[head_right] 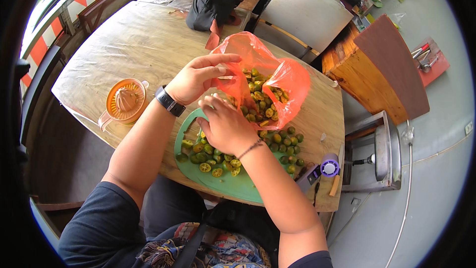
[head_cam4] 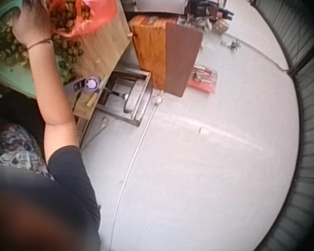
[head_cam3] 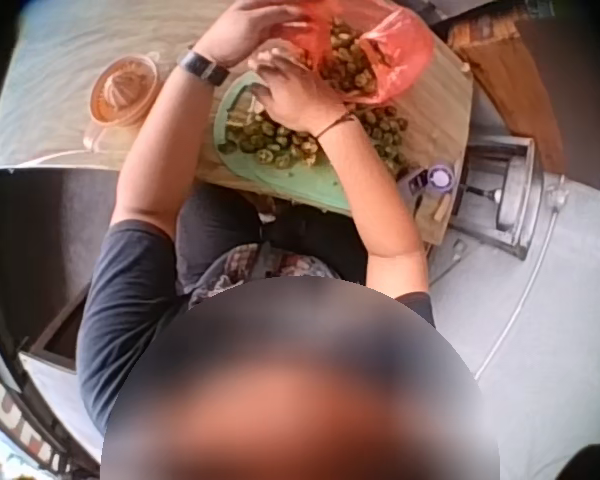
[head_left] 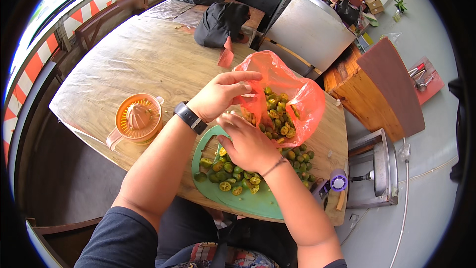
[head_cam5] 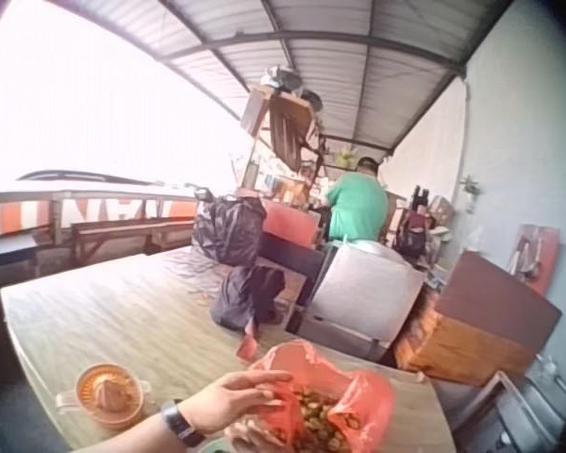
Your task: The person cuts small green citrus fruits in half on a green cutting board using a knife, then squeezes the halves in a manual juicer. The person repeatedly picks fruits from a red plastic bag, cuts them, and juices them, placing the squeezed halves back into the bag.
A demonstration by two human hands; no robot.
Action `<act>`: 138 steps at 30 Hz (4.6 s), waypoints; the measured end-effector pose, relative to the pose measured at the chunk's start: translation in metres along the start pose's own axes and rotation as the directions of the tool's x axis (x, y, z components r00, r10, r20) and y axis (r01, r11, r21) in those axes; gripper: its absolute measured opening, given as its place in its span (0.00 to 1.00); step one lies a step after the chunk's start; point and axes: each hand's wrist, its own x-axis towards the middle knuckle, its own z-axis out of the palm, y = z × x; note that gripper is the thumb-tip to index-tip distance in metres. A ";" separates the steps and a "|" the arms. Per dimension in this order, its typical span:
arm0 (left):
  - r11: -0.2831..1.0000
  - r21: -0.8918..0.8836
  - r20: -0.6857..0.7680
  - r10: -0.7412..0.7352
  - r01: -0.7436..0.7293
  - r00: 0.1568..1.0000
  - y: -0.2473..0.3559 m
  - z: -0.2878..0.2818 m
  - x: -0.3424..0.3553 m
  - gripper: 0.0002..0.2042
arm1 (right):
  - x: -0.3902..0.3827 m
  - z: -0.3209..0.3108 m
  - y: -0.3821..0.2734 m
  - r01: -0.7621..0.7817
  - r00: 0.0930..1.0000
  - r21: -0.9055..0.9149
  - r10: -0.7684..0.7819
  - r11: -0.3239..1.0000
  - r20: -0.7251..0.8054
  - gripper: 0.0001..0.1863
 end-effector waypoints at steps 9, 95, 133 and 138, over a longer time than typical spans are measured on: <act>1.000 -0.010 -0.012 0.024 -0.024 1.000 0.000 0.001 0.000 0.22 | -0.034 -0.015 -0.007 -0.180 0.971 -0.084 0.191 0.980 0.143 0.39; 0.967 -0.139 -0.106 0.198 -0.212 0.974 0.001 -0.002 0.002 0.31 | -0.086 -0.011 -0.023 -0.137 0.987 -0.227 0.151 0.964 0.047 0.35; 0.982 -0.070 -0.072 0.173 -0.178 0.982 0.001 -0.009 0.002 0.31 | -0.015 -0.114 0.018 -0.200 0.917 -0.118 0.143 0.973 -0.373 0.24; 0.981 -0.069 -0.073 0.176 -0.181 0.982 0.000 -0.009 0.003 0.32 | -0.059 -0.110 -0.027 -0.309 0.899 0.166 0.344 0.937 -0.269 0.12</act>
